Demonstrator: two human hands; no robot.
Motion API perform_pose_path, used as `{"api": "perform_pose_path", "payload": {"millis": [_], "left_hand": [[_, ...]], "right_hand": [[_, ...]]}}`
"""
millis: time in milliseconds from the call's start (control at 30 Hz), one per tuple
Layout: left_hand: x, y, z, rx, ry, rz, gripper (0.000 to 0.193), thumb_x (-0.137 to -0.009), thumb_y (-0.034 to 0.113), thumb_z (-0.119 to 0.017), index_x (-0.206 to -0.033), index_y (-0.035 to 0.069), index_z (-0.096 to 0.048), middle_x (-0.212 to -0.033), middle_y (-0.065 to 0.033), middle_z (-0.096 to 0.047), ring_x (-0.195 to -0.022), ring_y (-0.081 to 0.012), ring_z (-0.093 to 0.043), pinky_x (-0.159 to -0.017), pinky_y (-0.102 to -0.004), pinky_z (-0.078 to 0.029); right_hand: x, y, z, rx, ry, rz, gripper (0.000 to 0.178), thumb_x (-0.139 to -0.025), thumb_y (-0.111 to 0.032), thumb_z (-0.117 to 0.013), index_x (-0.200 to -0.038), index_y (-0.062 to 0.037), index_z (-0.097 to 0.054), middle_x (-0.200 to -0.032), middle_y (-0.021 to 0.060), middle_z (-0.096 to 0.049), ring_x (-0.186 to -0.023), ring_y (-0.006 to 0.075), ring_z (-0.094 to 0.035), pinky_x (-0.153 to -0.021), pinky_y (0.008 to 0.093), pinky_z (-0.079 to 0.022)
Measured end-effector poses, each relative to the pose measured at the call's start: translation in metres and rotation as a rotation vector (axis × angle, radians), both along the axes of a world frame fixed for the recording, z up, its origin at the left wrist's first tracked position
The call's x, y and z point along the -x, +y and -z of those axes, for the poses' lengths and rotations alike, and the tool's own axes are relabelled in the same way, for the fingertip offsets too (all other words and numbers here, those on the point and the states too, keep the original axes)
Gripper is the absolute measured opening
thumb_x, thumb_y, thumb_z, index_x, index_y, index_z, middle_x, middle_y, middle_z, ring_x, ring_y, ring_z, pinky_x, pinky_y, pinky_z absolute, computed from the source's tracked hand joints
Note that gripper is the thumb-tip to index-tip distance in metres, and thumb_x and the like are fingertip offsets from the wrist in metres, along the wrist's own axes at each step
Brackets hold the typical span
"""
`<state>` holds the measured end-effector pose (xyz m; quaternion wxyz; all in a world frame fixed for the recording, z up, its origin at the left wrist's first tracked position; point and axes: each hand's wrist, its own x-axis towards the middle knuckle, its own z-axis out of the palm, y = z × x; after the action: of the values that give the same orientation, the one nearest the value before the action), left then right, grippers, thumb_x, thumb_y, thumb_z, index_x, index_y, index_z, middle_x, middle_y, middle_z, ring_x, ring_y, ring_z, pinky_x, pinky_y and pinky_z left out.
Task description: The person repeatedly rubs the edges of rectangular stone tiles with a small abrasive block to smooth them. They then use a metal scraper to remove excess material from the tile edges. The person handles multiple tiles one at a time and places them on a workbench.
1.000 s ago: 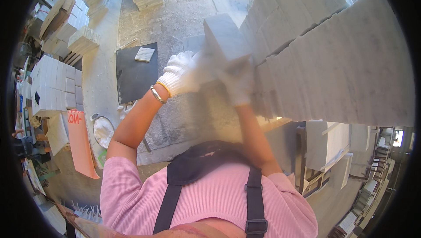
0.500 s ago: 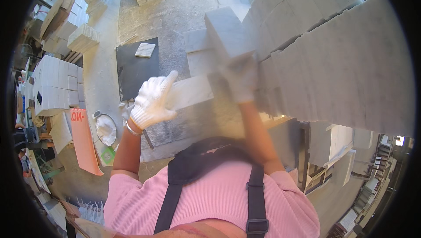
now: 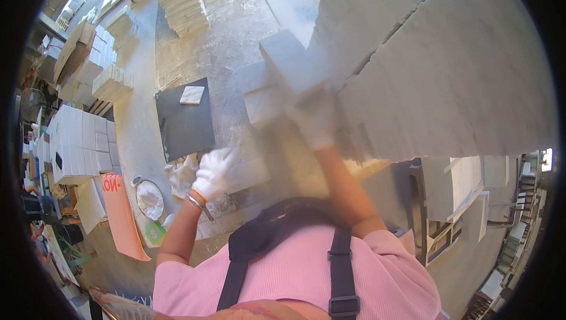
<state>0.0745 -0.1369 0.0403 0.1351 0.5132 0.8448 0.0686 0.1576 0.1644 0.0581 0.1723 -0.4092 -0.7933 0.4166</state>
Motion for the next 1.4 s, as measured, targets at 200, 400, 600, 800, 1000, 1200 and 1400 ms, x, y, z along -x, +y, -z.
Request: {"api": "perform_pose_path", "payload": {"millis": [200, 400, 600, 800, 1000, 1200, 1400], "left_hand": [[0.089, 0.121, -0.114, -0.485, 0.298, 0.304, 0.078, -0.071, 0.024, -0.083, -0.142, 0.011, -0.054, -0.141, -0.0134, -0.057, -0.133, -0.0337, -0.052, -0.104, -0.0461, -0.045], [0.113, 0.237, -0.160, -0.188, 0.356, 0.703, 0.065, -0.082, 0.011, -0.068, -0.145, 0.015, -0.052, -0.148, -0.0042, -0.054, -0.137, -0.0297, -0.050, -0.111, -0.0433, -0.046], [0.111, 0.264, -0.172, 0.101, 0.233, 0.801, 0.066, -0.077, 0.014, -0.074, -0.140, 0.017, -0.055, -0.134, -0.0068, -0.063, -0.128, -0.0293, -0.057, -0.104, -0.0420, -0.050], [0.115, 0.250, -0.193, 0.077, 0.022, 0.661, 0.066, -0.072, 0.017, -0.079, -0.135, 0.016, -0.058, -0.125, -0.0126, -0.065, -0.113, -0.0323, -0.065, -0.091, -0.0423, -0.053], [0.116, 0.195, -0.194, -0.206, 0.012, 0.470, 0.066, -0.066, 0.033, -0.081, -0.126, 0.013, -0.061, -0.114, -0.0143, -0.066, -0.102, -0.0357, -0.065, -0.088, -0.0445, -0.053], [0.088, 0.101, -0.161, -0.058, 0.062, 0.073, 0.077, -0.062, 0.038, -0.080, -0.131, 0.012, -0.062, -0.120, -0.0175, -0.064, -0.107, -0.0403, -0.063, -0.093, -0.0462, -0.053], [0.050, 0.103, -0.098, -0.063, 0.083, 0.033, 0.051, -0.066, 0.034, -0.076, -0.108, 0.005, -0.068, -0.108, -0.0180, -0.064, -0.101, -0.0366, -0.063, -0.089, -0.0448, -0.052]], "right_hand": [[0.001, -0.003, 0.005, 0.021, 0.058, -0.011, 0.120, -0.064, -0.039, -0.092, -0.156, 0.0040, -0.028, -0.154, 0.0229, -0.043, -0.148, 0.0330, -0.037, -0.122, 0.0402, -0.032], [0.003, -0.003, -0.001, -0.082, 0.056, 0.021, 0.103, -0.059, -0.042, -0.091, -0.141, 0.0024, -0.047, -0.135, 0.0212, -0.059, -0.126, 0.0367, -0.058, -0.104, 0.0442, -0.049], [0.002, -0.011, -0.010, 0.033, 0.117, 0.026, 0.106, -0.059, -0.041, -0.092, -0.143, 0.0023, -0.046, -0.144, 0.0221, -0.053, -0.132, 0.0371, -0.053, -0.108, 0.0443, -0.046], [0.003, -0.010, -0.024, 0.053, 0.097, -0.014, 0.105, -0.057, -0.041, -0.093, -0.142, 0.0018, -0.047, -0.137, 0.0202, -0.058, -0.126, 0.0360, -0.057, -0.105, 0.0437, -0.048], [0.007, -0.009, -0.016, -0.072, 0.093, 0.042, 0.100, -0.056, -0.043, -0.094, -0.135, -0.0002, -0.052, -0.128, 0.0203, -0.064, -0.114, 0.0362, -0.064, -0.095, 0.0447, -0.053], [0.004, -0.008, 0.006, -0.130, 0.122, 0.056, 0.096, -0.055, -0.046, -0.095, -0.128, 0.0034, -0.056, -0.121, 0.0228, -0.067, -0.110, 0.0384, -0.065, -0.093, 0.0451, -0.054], [0.006, -0.004, 0.003, -0.163, 0.066, 0.060, 0.098, -0.056, -0.042, -0.095, -0.132, 0.0060, -0.054, -0.124, 0.0239, -0.066, -0.114, 0.0383, -0.065, -0.095, 0.0449, -0.054]]}}
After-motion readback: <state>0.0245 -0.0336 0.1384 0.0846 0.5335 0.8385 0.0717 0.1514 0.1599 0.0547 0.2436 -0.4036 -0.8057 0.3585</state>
